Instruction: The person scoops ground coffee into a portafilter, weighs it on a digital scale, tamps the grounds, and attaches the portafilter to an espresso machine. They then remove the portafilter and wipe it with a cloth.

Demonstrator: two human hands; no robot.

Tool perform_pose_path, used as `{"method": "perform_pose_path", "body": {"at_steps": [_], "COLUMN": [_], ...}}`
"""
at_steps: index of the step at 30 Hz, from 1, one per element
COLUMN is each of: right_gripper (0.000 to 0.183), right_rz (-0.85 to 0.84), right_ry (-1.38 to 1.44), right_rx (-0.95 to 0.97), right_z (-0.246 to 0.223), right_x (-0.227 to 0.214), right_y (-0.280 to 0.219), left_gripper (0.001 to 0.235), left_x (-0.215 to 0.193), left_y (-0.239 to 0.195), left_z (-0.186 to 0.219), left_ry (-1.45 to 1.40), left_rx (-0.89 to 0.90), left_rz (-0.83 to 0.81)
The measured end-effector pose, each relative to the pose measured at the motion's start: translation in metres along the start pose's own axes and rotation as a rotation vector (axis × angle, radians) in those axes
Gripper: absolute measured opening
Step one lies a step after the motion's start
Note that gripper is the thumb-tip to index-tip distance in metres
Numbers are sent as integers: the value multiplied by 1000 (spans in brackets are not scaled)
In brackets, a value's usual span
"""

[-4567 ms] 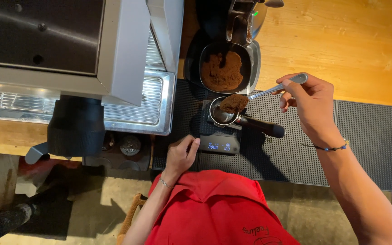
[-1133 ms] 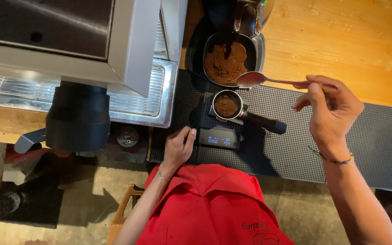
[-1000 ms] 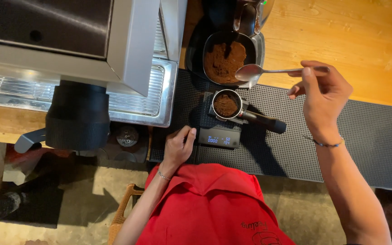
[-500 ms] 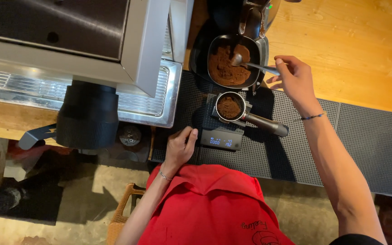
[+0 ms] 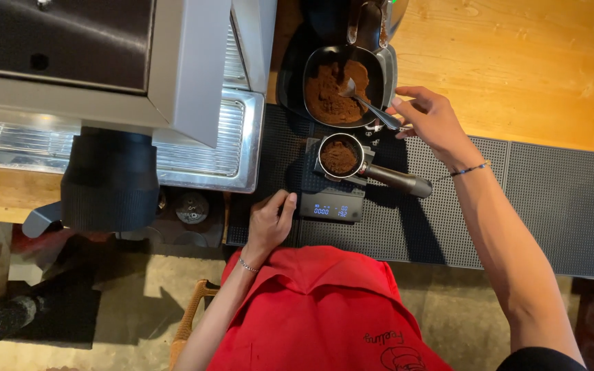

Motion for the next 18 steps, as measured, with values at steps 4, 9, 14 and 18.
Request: {"method": "perform_pose_path", "body": {"at_steps": [4,9,14,18], "right_gripper": [45,56,68,62], "right_rz": [0,31,-244,-497], "right_ry": [-48,-503,-815,-802], "right_rx": [-39,-52,-24,-41], "right_z": [15,-17,-47,-56], "right_x": [13,7,4,10], "right_y": [26,5,-43,-73], "left_gripper": [36,36,35,37], "left_x": [-1,-6,-5,-6], "left_y": [-1,1,0,2], "left_z": [-3,1,1,5], "left_ry": [-12,14,28,19], "left_rx": [-19,-10,-4,14], "left_rz": [-2,27,34,46]}}
Point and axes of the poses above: each hand's wrist, its own y-axis towards the middle knuckle, its own x-axis out of the palm, z = x × y, the point moved 8 cm from there along y, towards the middle knuckle, and after that the axes turned 9 degrees about z, right-handed, at the moved point
